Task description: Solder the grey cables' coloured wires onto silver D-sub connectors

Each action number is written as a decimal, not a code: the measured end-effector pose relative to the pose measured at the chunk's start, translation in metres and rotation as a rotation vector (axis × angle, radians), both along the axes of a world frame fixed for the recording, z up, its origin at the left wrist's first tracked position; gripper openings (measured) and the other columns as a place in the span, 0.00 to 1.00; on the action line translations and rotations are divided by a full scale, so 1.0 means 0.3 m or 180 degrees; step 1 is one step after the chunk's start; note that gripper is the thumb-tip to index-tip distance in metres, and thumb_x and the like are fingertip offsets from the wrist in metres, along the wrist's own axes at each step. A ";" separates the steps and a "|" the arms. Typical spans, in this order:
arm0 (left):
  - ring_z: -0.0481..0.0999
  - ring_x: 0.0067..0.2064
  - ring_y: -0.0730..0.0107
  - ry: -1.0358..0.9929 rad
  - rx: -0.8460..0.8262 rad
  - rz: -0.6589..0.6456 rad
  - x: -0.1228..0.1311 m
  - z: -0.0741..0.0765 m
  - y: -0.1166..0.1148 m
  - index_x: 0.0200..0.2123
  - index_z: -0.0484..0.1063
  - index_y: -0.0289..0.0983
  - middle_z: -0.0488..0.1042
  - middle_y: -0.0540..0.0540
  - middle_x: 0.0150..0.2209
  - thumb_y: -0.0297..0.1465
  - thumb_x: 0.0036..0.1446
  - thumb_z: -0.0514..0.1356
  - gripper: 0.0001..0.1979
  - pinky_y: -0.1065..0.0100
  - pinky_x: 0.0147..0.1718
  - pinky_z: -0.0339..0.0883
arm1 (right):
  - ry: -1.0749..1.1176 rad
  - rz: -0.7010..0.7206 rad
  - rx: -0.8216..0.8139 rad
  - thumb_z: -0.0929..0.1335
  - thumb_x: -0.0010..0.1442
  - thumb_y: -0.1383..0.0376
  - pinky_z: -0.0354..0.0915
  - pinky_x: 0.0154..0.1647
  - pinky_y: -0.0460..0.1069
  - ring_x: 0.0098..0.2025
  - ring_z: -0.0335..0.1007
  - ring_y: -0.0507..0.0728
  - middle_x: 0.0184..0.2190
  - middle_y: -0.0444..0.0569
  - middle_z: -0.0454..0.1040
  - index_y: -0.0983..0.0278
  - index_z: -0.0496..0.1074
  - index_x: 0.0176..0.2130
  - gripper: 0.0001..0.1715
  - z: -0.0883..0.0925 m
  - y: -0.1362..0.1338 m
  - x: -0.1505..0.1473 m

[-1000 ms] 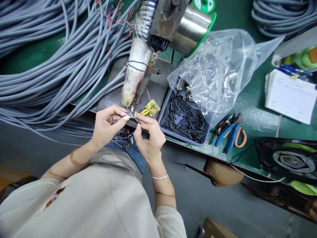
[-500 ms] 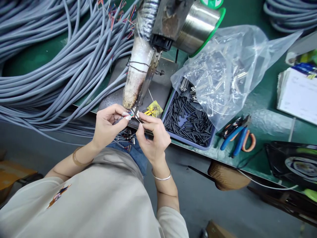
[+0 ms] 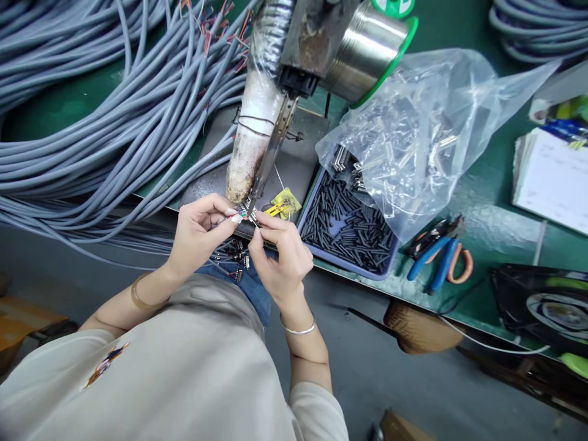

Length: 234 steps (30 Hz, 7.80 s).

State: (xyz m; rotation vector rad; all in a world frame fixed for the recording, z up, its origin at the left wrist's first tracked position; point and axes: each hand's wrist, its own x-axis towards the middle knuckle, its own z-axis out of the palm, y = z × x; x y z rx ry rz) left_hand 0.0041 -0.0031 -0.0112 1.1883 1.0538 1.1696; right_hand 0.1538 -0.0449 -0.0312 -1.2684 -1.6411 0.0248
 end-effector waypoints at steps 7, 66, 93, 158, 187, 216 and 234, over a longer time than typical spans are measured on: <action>0.66 0.26 0.80 0.0100 0.0091 0.0127 0.003 0.018 -0.006 0.26 0.72 0.36 0.70 0.52 0.25 0.25 0.51 0.65 0.05 0.77 0.22 0.58 | -0.0066 -0.0087 0.0024 0.74 0.60 0.74 0.78 0.45 0.50 0.42 0.83 0.54 0.42 0.47 0.84 0.60 0.74 0.39 0.11 0.037 0.006 -0.010; 0.71 0.28 0.77 0.0339 0.0194 -0.0089 -0.009 0.007 -0.019 0.27 0.73 0.36 0.75 0.48 0.28 0.26 0.52 0.65 0.04 0.77 0.22 0.61 | 0.0113 -0.0124 -0.0109 0.74 0.60 0.73 0.78 0.40 0.48 0.39 0.84 0.54 0.41 0.46 0.84 0.59 0.70 0.36 0.11 0.026 -0.029 -0.011; 0.71 0.28 0.77 0.0375 0.0136 -0.0116 -0.009 0.010 -0.017 0.28 0.72 0.35 0.74 0.49 0.28 0.27 0.54 0.64 0.04 0.76 0.25 0.62 | -0.0146 -0.0086 -0.0098 0.74 0.61 0.74 0.78 0.41 0.46 0.40 0.83 0.52 0.41 0.48 0.85 0.61 0.69 0.35 0.12 0.043 -0.031 -0.009; 0.62 0.15 0.86 -0.0937 -0.0995 -0.1394 -0.126 0.063 -0.060 0.35 0.68 0.37 0.67 0.58 0.22 0.34 0.54 0.70 0.14 0.80 0.13 0.54 | 0.0140 0.0622 -0.0891 0.71 0.65 0.68 0.73 0.32 0.47 0.33 0.79 0.52 0.46 0.49 0.83 0.59 0.77 0.50 0.14 0.095 -0.105 0.008; 0.66 0.18 0.82 -0.1338 -0.1642 -0.1414 -0.135 -0.003 -0.037 0.30 0.73 0.34 0.74 0.52 0.22 0.30 0.47 0.73 0.12 0.77 0.17 0.55 | -0.1331 0.0738 -0.0181 0.73 0.66 0.65 0.65 0.28 0.44 0.26 0.74 0.48 0.29 0.42 0.80 0.60 0.79 0.48 0.10 0.070 -0.127 0.050; 0.77 0.29 0.80 -0.1208 -0.0865 -0.1044 -0.093 -0.042 -0.091 0.32 0.76 0.33 0.79 0.48 0.32 0.25 0.50 0.71 0.07 0.78 0.31 0.76 | 0.0021 0.0023 0.0149 0.71 0.62 0.76 0.77 0.29 0.47 0.31 0.82 0.53 0.37 0.43 0.84 0.59 0.76 0.53 0.22 0.145 -0.151 0.024; 0.64 0.20 0.85 -0.0578 -0.0824 -0.0739 -0.065 -0.031 -0.048 0.28 0.74 0.33 0.76 0.49 0.27 0.31 0.51 0.71 0.10 0.79 0.18 0.58 | -0.0696 -0.0181 0.0043 0.72 0.61 0.75 0.77 0.40 0.45 0.40 0.84 0.53 0.42 0.49 0.85 0.61 0.70 0.38 0.11 0.034 -0.101 -0.027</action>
